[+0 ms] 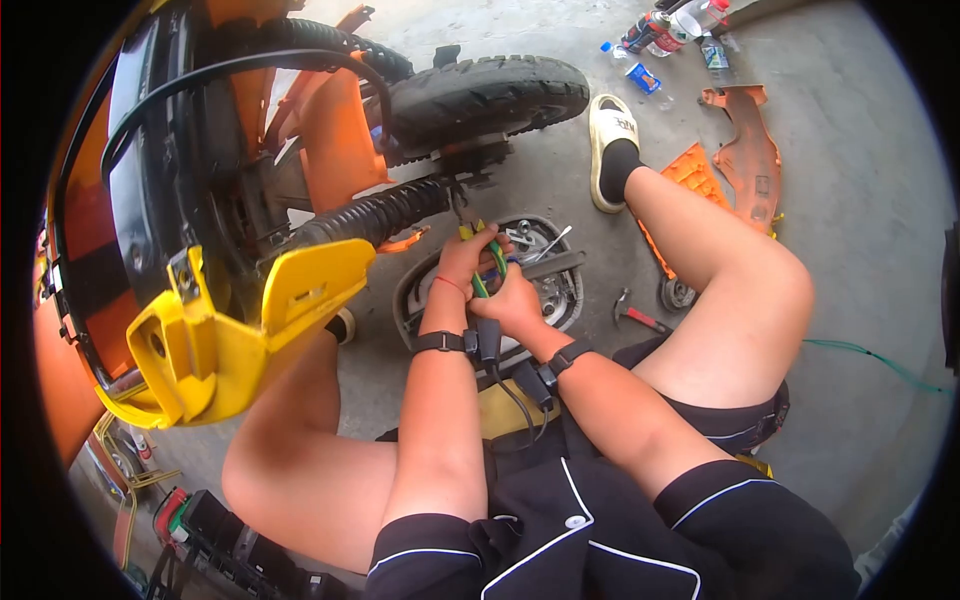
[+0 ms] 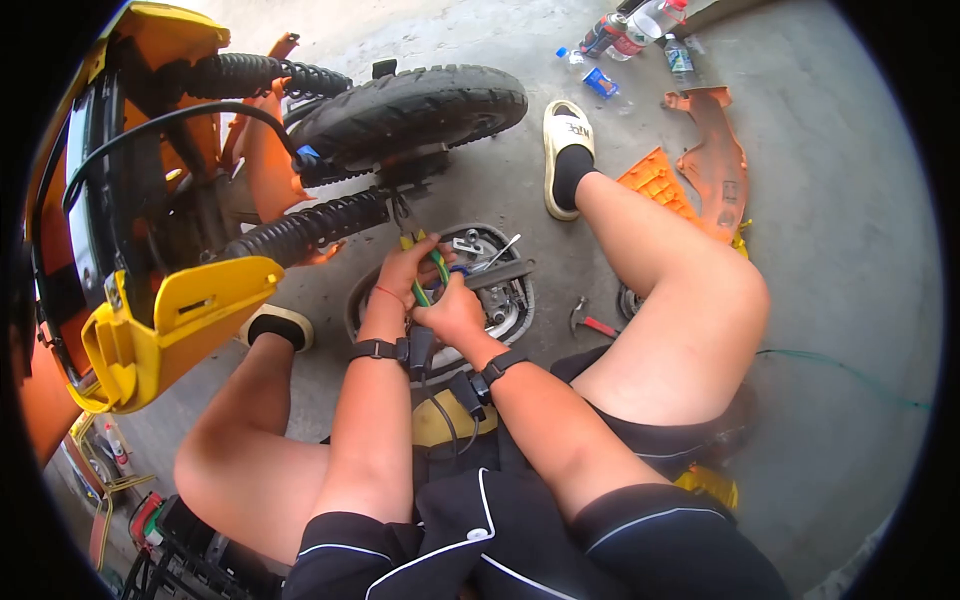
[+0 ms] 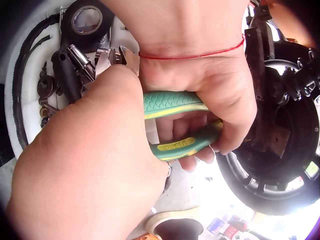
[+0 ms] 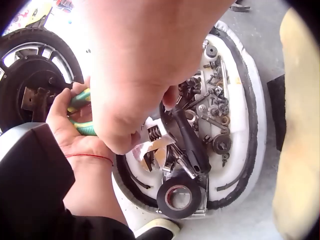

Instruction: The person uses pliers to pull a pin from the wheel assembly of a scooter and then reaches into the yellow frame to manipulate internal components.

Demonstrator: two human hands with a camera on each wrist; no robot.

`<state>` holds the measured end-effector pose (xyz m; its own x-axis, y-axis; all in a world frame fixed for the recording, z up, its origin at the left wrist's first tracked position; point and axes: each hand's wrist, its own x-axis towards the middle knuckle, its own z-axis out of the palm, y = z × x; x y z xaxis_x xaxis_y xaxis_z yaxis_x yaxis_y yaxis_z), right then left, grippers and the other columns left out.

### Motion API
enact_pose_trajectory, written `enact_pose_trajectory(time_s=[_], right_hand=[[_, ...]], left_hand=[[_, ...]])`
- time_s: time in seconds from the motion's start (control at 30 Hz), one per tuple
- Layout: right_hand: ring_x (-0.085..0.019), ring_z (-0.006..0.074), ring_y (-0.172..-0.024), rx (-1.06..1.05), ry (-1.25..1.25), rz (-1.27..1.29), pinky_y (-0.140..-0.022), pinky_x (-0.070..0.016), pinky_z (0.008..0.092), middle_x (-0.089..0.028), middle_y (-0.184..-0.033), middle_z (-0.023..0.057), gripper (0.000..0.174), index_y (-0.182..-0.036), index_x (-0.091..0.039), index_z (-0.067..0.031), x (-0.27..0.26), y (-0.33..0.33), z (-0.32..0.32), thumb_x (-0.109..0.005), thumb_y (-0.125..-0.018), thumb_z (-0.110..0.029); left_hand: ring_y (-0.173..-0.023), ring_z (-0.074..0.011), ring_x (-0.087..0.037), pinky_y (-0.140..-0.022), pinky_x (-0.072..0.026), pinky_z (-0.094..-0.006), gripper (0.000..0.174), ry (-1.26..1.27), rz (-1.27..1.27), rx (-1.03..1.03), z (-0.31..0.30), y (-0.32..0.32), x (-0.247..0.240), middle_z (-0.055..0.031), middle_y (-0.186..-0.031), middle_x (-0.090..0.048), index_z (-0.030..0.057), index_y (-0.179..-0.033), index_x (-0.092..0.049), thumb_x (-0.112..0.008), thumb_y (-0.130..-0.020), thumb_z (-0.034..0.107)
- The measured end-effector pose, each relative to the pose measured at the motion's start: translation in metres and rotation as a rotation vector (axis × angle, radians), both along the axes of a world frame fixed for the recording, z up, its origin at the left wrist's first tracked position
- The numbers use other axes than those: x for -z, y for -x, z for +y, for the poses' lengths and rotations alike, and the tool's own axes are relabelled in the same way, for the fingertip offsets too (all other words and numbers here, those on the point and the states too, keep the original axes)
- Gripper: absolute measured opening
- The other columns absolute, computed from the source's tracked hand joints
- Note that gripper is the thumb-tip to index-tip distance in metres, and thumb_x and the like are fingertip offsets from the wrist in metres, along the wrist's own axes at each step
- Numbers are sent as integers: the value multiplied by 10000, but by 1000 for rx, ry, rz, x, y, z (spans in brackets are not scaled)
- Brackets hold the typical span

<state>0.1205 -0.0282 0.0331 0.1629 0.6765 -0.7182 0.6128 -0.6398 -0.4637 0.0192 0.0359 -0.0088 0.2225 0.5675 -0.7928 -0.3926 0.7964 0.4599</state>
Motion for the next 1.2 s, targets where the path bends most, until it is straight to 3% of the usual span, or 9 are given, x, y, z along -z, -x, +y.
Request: enact_pose_trajectory(time_s=[0.2,0.3,0.47,0.7,0.8,0.87,0.93,1.03,1.2], right_hand=[[-676,451,-914,0,-82,-153,-788,-540,497,-689,-961,273,627,-1137,-468,25,15,13,-13,-718,-785,-430],[-683,450,-861,8,-151,-111,-730,-540,522,-692,-916,268,491,-1108,-474,32,27,9,-26,-628,-883,-377],[-689,425,-752,-49,-351,-171,-618,-540,508,-691,-829,219,409,-1091,-480,14,40,4,-36,-574,-925,-348],[-686,414,-871,-121,-235,-111,-706,-546,480,-680,-929,257,461,-1160,-481,20,24,-3,-28,-569,-927,-368],[-674,344,-1002,-176,-299,193,-802,-535,431,-677,-1063,219,534,-1259,-482,38,33,-17,-14,-604,-925,-361],[-598,223,-1112,-31,-49,812,-925,-482,360,-626,-1234,99,601,-1294,-535,-37,12,-25,9,-797,-805,-270],[-604,220,-1116,58,169,863,-942,-483,367,-615,-1258,74,612,-1303,-541,-36,29,-35,11,-819,-796,-239],[-612,211,-1092,333,492,1496,-973,-497,407,-619,-1249,99,598,-1296,-539,-9,57,-39,8,-803,-824,-263],[-640,215,-1046,440,657,1433,-931,-519,419,-649,-1147,97,519,-1232,-587,-60,64,-32,14,-789,-827,-314]], left_hand=[[-952,-295,-695,-854,-547,-355,542,-243,646,78,-14,-19,14,-137,-1010,-707,7,-1167,-597,-791,-781,334],[-1100,-392,-625,-957,-508,-456,896,46,1162,300,-11,-49,-46,-220,-1177,-619,-9,-1311,-456,-854,-622,404],[-1103,-404,-621,-958,-508,-465,777,85,1165,304,-4,-57,-60,-246,-1192,-606,-4,-1261,-455,-819,-651,311],[-1047,-451,-627,-914,-518,-497,610,-22,1188,260,-13,-51,-39,-267,-1113,-631,-18,-1172,-489,-757,-677,219],[-1042,-459,-623,-899,-519,-505,575,-57,1228,251,-15,-49,-35,-275,-1103,-630,-19,-1145,-498,-747,-683,217],[-1036,-460,-624,-893,-519,-508,563,-54,1223,249,-16,-48,-33,-275,-1101,-630,-18,-1136,-498,-743,-687,218],[-1030,-461,-625,-886,-519,-512,550,-51,1222,248,-13,-49,-35,-274,-1099,-631,-17,-1126,-498,-738,-692,220],[-1013,-456,-628,-894,-520,-510,547,-6,1183,294,-11,-53,-39,-263,-1119,-596,-15,-1130,-470,-742,-719,222],[-1042,-457,-615,-900,-506,-512,544,-28,1213,283,-12,-50,-34,-267,-1131,-608,-9,-1119,-485,-727,-690,222]])
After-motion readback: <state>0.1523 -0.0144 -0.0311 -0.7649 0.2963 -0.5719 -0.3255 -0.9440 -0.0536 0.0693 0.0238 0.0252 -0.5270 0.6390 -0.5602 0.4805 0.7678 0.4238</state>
